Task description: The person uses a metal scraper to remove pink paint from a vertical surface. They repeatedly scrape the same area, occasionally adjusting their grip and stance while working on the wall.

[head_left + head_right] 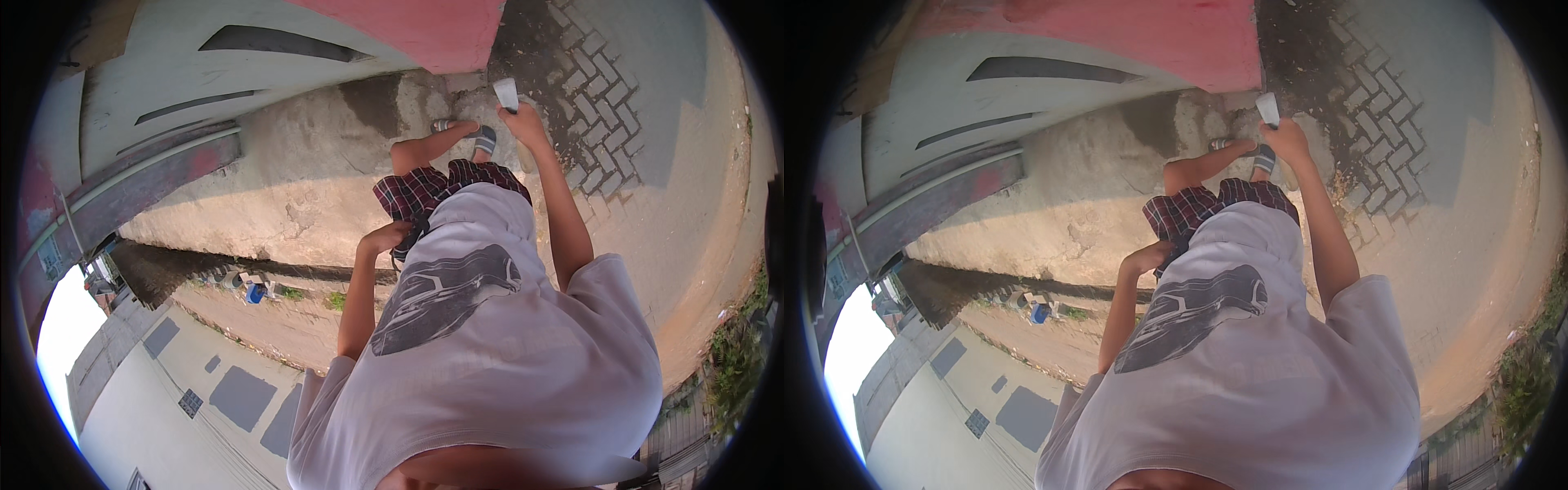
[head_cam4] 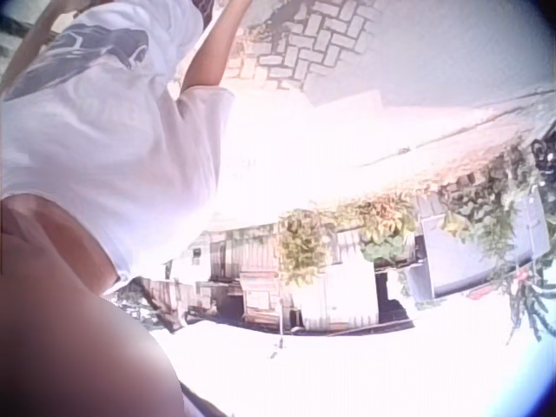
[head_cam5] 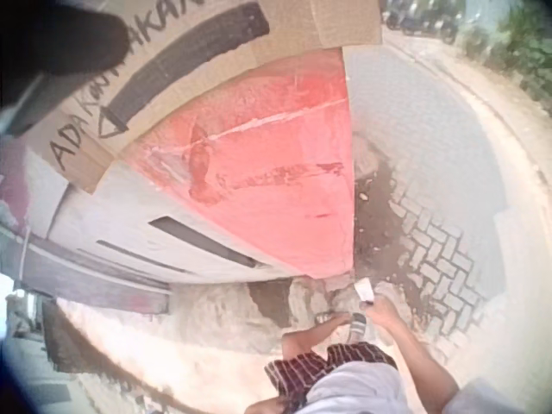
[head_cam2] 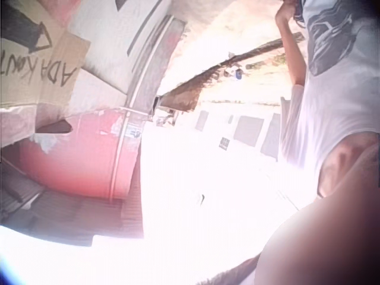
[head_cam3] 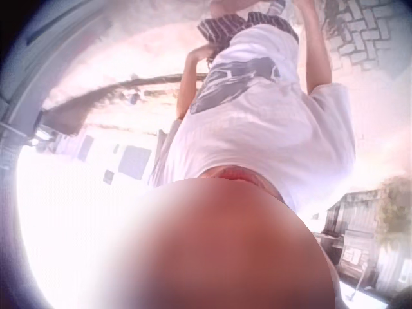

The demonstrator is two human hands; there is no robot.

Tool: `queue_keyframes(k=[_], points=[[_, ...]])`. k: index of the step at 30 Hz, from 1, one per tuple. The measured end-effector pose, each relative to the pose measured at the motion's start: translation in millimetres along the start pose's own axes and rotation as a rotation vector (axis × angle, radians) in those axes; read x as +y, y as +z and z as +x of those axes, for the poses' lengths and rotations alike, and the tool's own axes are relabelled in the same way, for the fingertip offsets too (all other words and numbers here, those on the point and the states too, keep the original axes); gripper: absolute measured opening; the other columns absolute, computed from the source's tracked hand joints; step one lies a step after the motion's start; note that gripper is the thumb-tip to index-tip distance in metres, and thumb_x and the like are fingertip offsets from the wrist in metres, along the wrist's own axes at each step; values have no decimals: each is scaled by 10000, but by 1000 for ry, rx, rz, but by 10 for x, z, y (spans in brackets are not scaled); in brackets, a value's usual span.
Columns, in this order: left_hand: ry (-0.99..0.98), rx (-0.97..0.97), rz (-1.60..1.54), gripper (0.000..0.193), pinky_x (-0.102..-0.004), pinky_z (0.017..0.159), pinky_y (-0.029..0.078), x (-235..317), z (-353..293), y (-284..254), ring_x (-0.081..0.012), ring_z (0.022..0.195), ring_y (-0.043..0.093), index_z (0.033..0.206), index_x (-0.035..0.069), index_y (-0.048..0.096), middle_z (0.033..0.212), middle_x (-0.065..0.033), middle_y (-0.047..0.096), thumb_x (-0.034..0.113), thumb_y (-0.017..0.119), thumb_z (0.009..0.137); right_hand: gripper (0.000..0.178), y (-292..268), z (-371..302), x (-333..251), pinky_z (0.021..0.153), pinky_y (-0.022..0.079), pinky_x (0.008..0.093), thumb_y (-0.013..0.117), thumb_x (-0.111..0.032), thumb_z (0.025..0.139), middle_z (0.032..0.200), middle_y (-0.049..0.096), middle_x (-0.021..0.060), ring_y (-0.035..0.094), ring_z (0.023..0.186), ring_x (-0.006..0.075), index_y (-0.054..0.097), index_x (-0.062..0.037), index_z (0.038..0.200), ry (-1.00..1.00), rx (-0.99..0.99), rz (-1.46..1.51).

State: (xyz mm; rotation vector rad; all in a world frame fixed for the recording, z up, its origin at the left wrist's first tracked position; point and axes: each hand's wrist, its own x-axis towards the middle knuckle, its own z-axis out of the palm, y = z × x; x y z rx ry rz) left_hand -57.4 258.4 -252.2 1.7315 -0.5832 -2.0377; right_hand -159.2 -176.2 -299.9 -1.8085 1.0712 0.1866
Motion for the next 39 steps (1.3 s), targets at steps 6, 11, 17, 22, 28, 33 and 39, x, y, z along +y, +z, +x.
queue_keyframes(k=[6, 11, 17, 22, 28, 33, 39], points=[[-268, 277, 136, 362, -378, 775, 534, 225, -254, 269, -280, 941, 673, 1244, -32, 627, 1142, -194, 699, 170, 456, 997, 477, 1195, 303, 946, 590, 527, 447, 684, -356, 807, 806, 695, 253, 712, 701, 368, 670, 108, 917, 189, -284, 179], [-31, 886, 410, 240, -458, 815, 548, 256, 166, -196, -375, 929, 691, 1126, 33, 668, 1041, -215, 688, 175, 567, 961, 460, 1661, 222, 873, 601, 524, 412, 705, -302, 784, 791, 679, 209, 657, 641, 285, 642, 117, 963, 211, -177, 177], [-405, 1082, 609, 888, -698, 979, 430, 719, 1071, -832, -532, 1412, 297, 1534, 158, 345, 1585, -233, 216, 494, 750, 819, 190, 411, 185, -835, 764, 459, 320, 588, -147, 965, 977, 541, 72, 531, 804, 181, 507, -20, 1082, -337, 975, 961], [-909, 1057, 596, 1242, -709, 1002, 424, 997, 1434, -1133, -580, 1469, 103, 1638, 238, 120, 1661, -210, -37, 655, 813, 696, 384, -572, 695, -2253, 1075, 396, 399, 418, -279, 1100, 1448, 513, 198, 541, 1230, 297, 496, 23, 1324, -703, 1425, 860], [-473, 1163, 516, 950, -617, 911, 545, 535, 1192, -1350, -524, 1328, 343, 1535, 361, 312, 1580, -172, 132, 367, 814, 728, 340, -416, 936, -2492, 836, 437, 414, 378, -285, 1096, 925, 555, 150, 548, 867, 292, 509, 1, 966, -636, 1489, 1000], [-353, 1127, 575, 892, -571, 925, 565, 432, 1190, -1446, -528, 1320, 346, 1498, 386, 368, 1587, -148, 104, 232, 788, 725, 331, -393, 1034, -2469, 778, 415, 422, 380, -273, 1090, 844, 505, 158, 518, 803, 309, 482, -12, 913, -634, 1536, 1002], [-351, 1083, 610, 834, -563, 965, 552, 386, 1229, -1552, -565, 1342, 302, 1476, 363, 421, 1615, -166, 64, 191, 745, 727, 310, -400, 997, -2485, 752, 406, 434, 379, -252, 1090, 842, 498, 171, 513, 784, 335, 482, -8, 929, -619, 1551, 980]])
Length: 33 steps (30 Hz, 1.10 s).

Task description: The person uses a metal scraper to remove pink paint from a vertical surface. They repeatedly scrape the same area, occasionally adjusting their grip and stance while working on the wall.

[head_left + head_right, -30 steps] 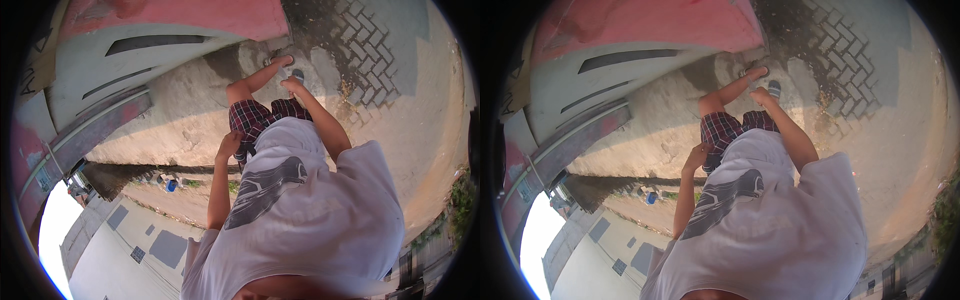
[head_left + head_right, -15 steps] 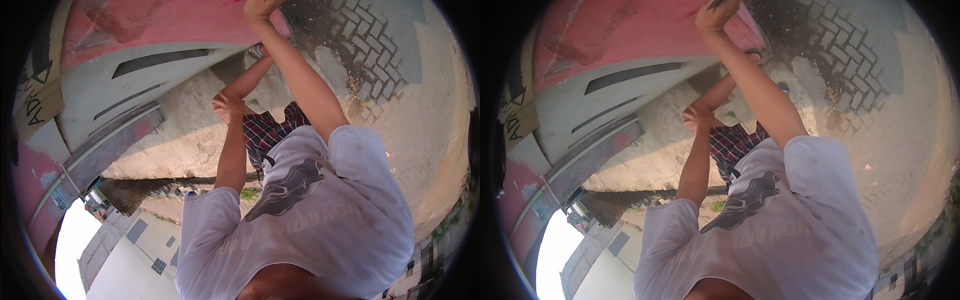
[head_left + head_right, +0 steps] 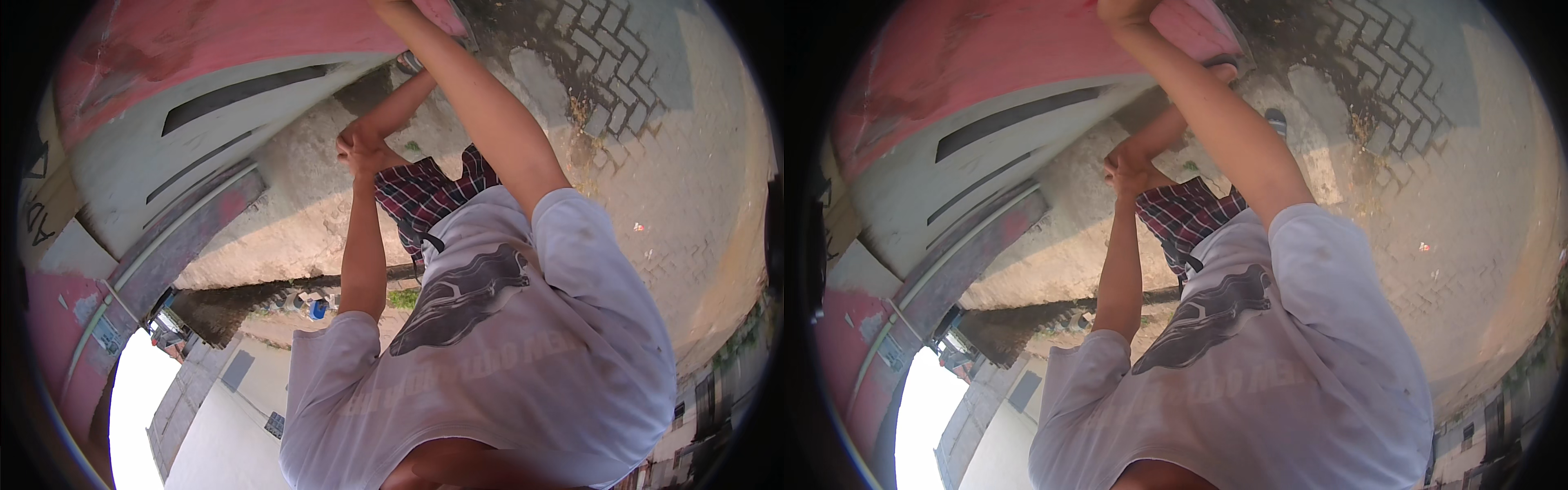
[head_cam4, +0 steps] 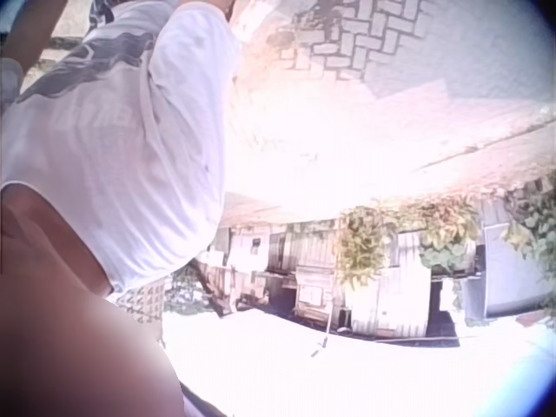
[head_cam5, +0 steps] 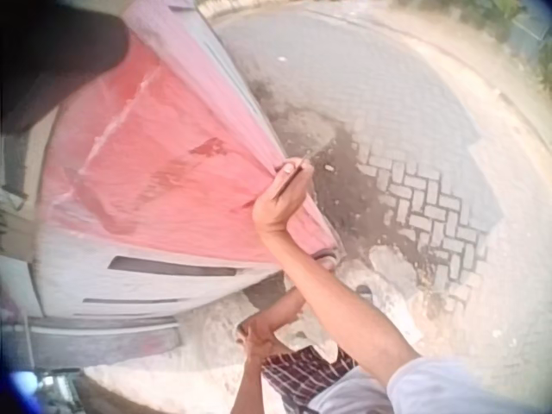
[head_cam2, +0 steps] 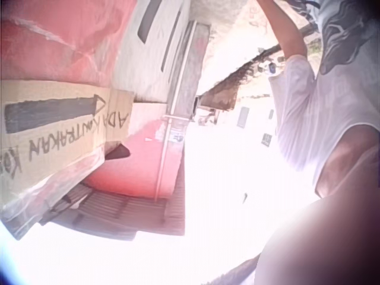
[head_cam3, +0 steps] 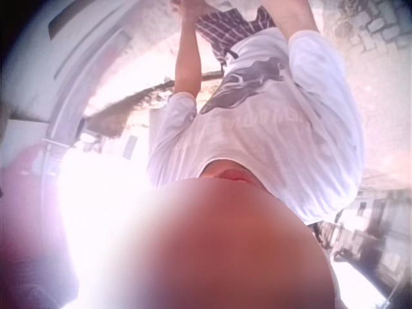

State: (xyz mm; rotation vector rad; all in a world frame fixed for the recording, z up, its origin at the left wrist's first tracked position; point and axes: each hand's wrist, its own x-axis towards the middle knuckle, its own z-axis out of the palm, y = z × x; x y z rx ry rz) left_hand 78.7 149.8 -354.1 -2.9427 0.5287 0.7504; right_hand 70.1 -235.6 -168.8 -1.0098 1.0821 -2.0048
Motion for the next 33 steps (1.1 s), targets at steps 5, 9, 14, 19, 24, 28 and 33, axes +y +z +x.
queue_keyframes(k=[5, 9, 14, 19, 24, 28, 33], points=[[88, 31, -53, 628, -555, 987, 543, -179, -20, 109, -613, 1340, 274, 1351, 314, 586, 1629, -214, 35, 156, 690, 752, 306, 13, -8, 11, 743, 407, 433, 380, -249, 1092, 843, 492, 175, 507, 783, 337, 483, -4, 941, 6, 9, 35], [121, -3, -37, 457, -552, 974, 549, -187, -107, 43, -624, 1340, 266, 1208, 275, 691, 1625, -238, 44, 189, 705, 759, 303, 29, -26, 35, 746, 408, 431, 384, -247, 1093, 850, 492, 170, 506, 788, 334, 481, -4, 940, 20, 13, 39], [-118, 35, 109, 426, -574, 941, 554, 180, -250, -6, -597, 1363, 267, 1159, 272, 719, 1624, -213, 79, 369, 784, 750, 297, 35, -15, 59, 751, 409, 430, 391, -243, 1090, 854, 493, 166, 505, 791, 331, 482, -3, 941, 12, 22, 41], [-219, 107, 367, 493, -564, 922, 562, 349, -315, 32, -535, 1357, 317, 1124, 264, 734, 1620, -163, 125, 550, 814, 730, 293, 37, -18, 71, 757, 410, 429, 394, -242, 1086, 860, 495, 167, 506, 796, 330, 484, -2, 945, 23, 15, 28], [-265, 19, 135, 435, -555, 954, 545, -5, -298, 5, -540, 1315, 350, 1092, 240, 732, 1593, -211, 160, 473, 827, 736, 288, 76, -75, 115, 762, 411, 428, 397, -241, 1082, 865, 497, 168, 507, 802, 329, 485, -1, 949, 65, 7, 33], [-50, 196, 78, 292, -549, 945, 536, -351, -434, 55, -581, 1251, 372, 1018, 208, 719, 1551, -272, 181, 276, 788, 743, 285, 100, -70, 207, 767, 412, 427, 400, -240, 1079, 870, 498, 169, 508, 806, 328, 487, 0, 952, 107, 8, 16], [30, 222, 25, 253, -562, 933, 514, -614, -530, 87, -619, 1220, 374, 971, 194, 702, 1514, -321, 206, 162, 730, 722, 281, 85, -55, 256, 773, 413, 426, 404, -239, 1075, 876, 500, 169, 509, 811, 327, 489, 1, 956, 124, 7, 4]])
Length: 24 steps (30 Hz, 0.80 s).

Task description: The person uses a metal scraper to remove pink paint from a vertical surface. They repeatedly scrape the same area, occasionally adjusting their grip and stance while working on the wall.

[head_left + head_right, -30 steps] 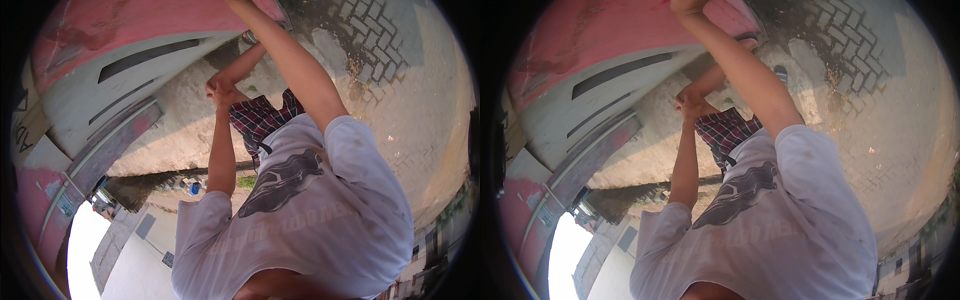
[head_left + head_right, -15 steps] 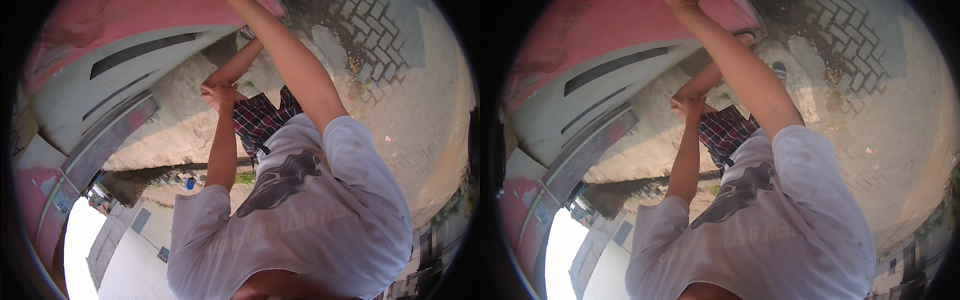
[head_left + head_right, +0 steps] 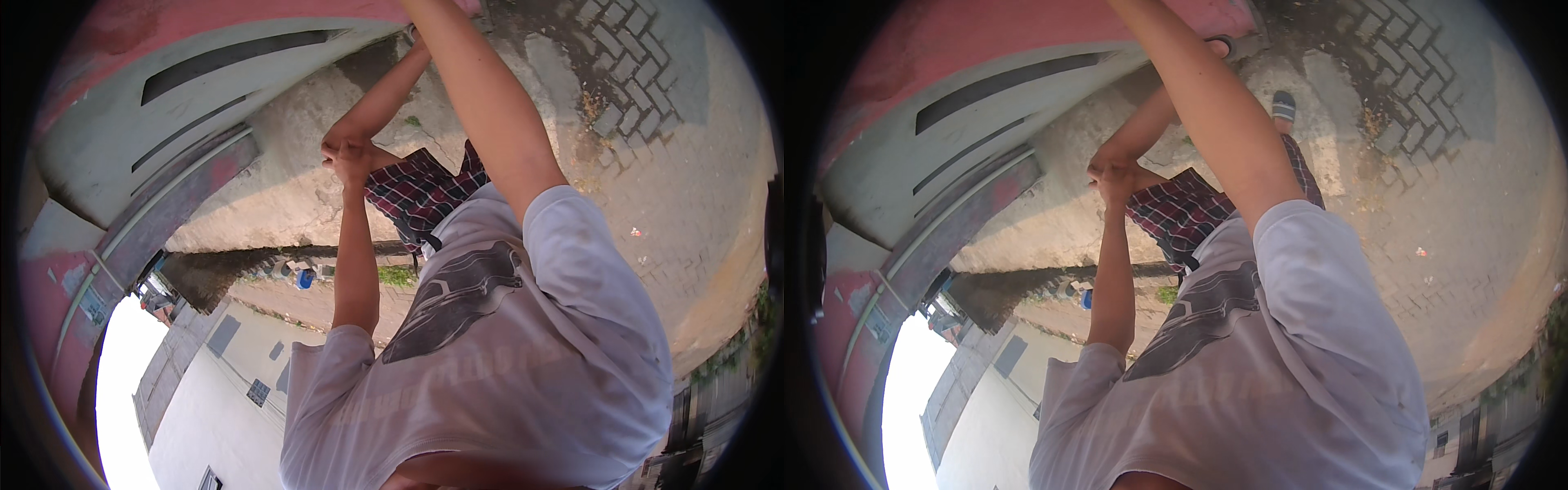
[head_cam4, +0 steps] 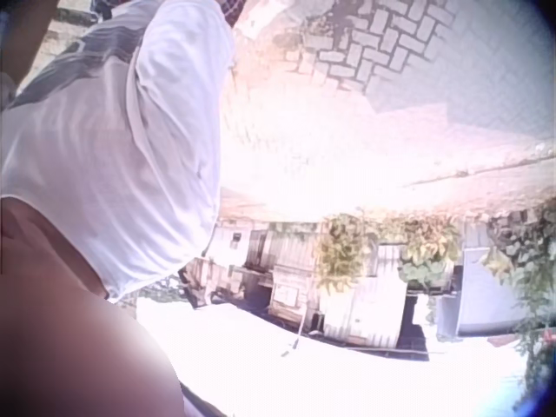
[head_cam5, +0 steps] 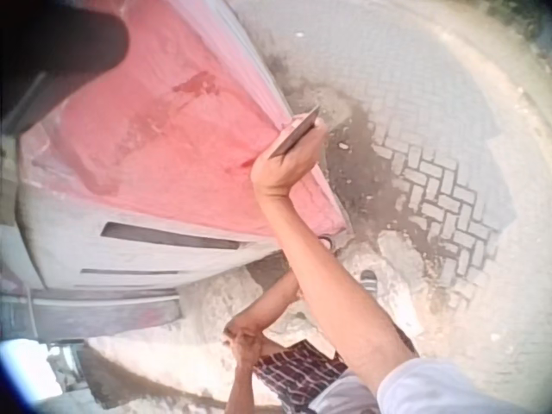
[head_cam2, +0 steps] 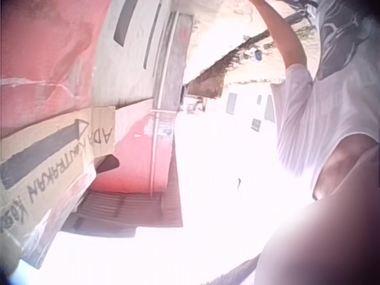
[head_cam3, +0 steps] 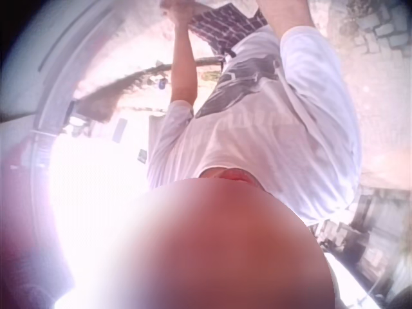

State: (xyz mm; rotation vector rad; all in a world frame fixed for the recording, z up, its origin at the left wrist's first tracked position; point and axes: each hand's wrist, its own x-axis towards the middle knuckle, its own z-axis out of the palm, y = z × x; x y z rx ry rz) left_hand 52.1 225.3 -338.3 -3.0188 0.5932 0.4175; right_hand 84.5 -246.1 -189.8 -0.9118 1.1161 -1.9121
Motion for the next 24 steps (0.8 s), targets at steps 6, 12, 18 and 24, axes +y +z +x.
queue_keyframes(k=[6, 12, 18, 24], points=[[20, -13, -64, 252, -588, 986, 433, -167, 9, 112, -632, 1287, 292, 963, 178, 693, 1451, -399, 230, 139, 699, 714, 277, 46, -46, 60, 779, 415, 425, 408, -237, 1070, 883, 503, 170, 510, 817, 326, 491, 3, 961, 11, -3, -18], [83, -49, -57, 244, -598, 1040, 365, -327, 69, 214, -633, 1350, 203, 955, 175, 687, 1454, -409, 212, 126, 685, 716, 273, 48, -39, 71, 786, 416, 423, 412, -236, 1066, 890, 505, 171, 511, 824, 325, 494, 4, 966, 15, 0, -34], [85, -50, -228, 240, -634, 1063, 299, -328, 125, 237, -614, 1368, 180, 966, 194, 691, 1497, -390, 165, 138, 685, 733, 269, 69, 7, -130, 793, 418, 422, 416, -235, 1061, 897, 508, 172, 512, 830, 324, 496, 6, 971, 15, 19, -48], [97, -48, -117, 265, -690, 1079, 302, -110, 68, 119, -666, 1312, 244, 1037, 236, 688, 1539, -374, 131, 177, 676, 779, 265, 30, -50, 47, 800, 419, 421, 420, -234, 1056, 904, 510, 173, 514, 836, 323, 498, 7, 976, 13, 25, -66]])
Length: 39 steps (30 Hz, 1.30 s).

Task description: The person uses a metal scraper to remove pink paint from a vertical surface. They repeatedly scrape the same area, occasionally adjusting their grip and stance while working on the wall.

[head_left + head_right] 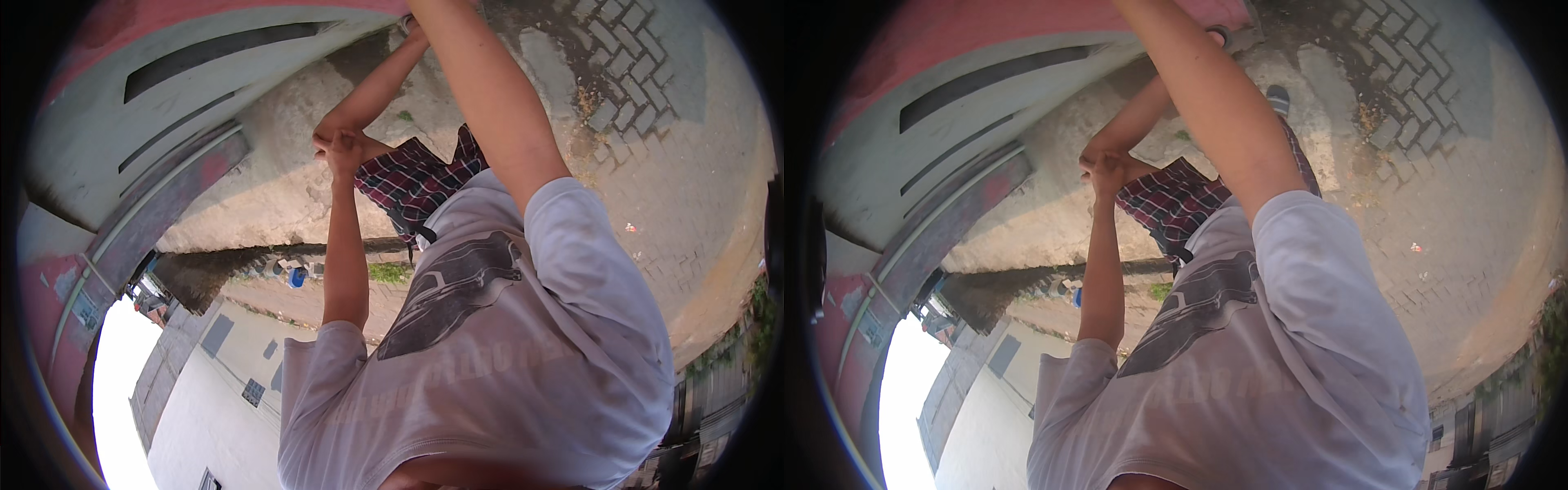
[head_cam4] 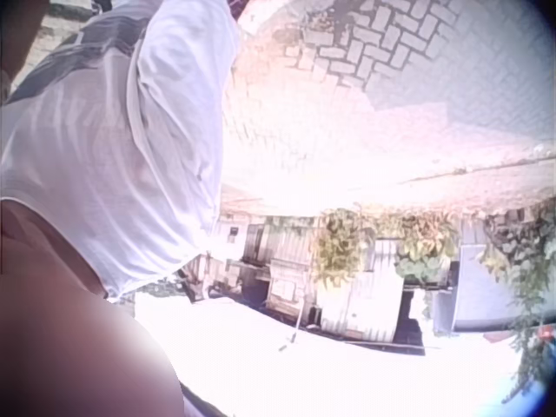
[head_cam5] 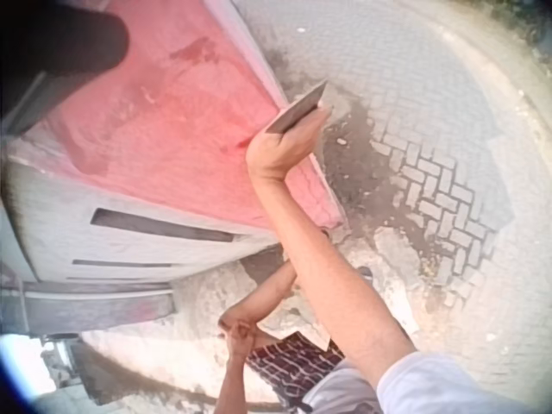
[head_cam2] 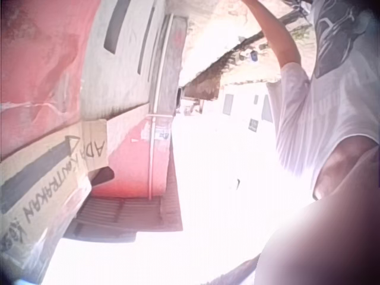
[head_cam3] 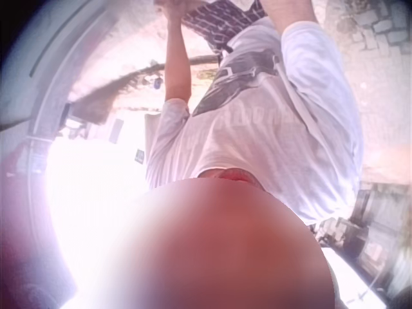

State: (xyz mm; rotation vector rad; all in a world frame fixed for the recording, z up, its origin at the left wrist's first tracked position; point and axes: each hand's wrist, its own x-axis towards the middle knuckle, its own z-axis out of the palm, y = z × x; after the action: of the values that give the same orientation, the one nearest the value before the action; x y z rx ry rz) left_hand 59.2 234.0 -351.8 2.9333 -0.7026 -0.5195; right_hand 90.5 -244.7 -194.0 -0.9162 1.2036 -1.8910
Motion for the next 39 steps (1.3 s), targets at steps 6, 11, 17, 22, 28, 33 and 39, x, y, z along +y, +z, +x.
queue_keyframes(k=[6, 11, 17, 22, 28, 33, 39], points=[[-61, 131, 204, 248, -824, 1090, 114, 434, -126, 9, -581, 1466, 122, 1118, 250, 688, 1601, -279, 220, 275, 675, 871, 262, 49, -20, 45, 807, 420, 419, 424, -232, 1051, 911, 512, 174, 515, 843, 321, 500, 9, 981, 3, 9, -8], [216, 10, 629, 206, -816, 1112, 11, 453, -108, -14, -442, 1554, 34, 1111, 305, 744, 1669, -121, 210, 311, 639, 933, 260, -3, -2, -29, 812, 422, 418, 427, -231, 1047, 917, 514, 175, 516, 848, 321, 502, 10, 985, -6, 14, -28], [436, -120, 866, 311, -788, 1137, -12, 401, -44, -27, -388, 1566, 14, 1177, 267, 770, 1660, -61, 259, 419, 612, 957, 257, 10, 2, -16, 819, 423, 417, 431, -230, 1043, 924, 517, 176, 517, 854, 319, 505, 11, 990, -18, 22, -48], [475, -99, 921, 351, -771, 1153, -10, 467, -26, -60, -371, 1568, 27, 1184, 234, 766, 1652, -58, 278, 446, 592, 965, 255, 14, -9, -24, 825, 424, 416, 435, -229, 1039, 929, 519, 177, 518, 860, 318, 507, 12, 995, -19, 36, -59], [510, -22, 917, 348, -769, 1157, -3, 518, 11, -114, -369, 1568, 57, 1189, 232, 761, 1632, -63, 328, 418, 595, 946, 254, -14, 1, -71, 832, 425, 415, 439, -227, 1034, 936, 521, 177, 519, 866, 317, 509, 14, 1000, -14, 51, -61], [496, -68, 823, 387, -773, 1156, 12, 573, -10, -198, -365, 1564, 86, 1227, 233, 740, 1612, -66, 363, 396, 647, 889, 252, -18, 12, -77, 837, 427, 414, 442, -226, 1030, 942, 523, 178, 520, 871, 316, 511, 15, 1004, -13, 74, -83], [446, -38, 677, 428, -755, 1171, 30, 653, -54, -311, -384, 1549, 123, 1177, 218, 759, 1581, -81, 403, 396, 744, 788, 251, -23, 1, -63, 844, 428, 413, 446, -225, 1025, 949, 526, 179, 521, 877, 315, 513, 16, 1009, -6, 98, -105]])
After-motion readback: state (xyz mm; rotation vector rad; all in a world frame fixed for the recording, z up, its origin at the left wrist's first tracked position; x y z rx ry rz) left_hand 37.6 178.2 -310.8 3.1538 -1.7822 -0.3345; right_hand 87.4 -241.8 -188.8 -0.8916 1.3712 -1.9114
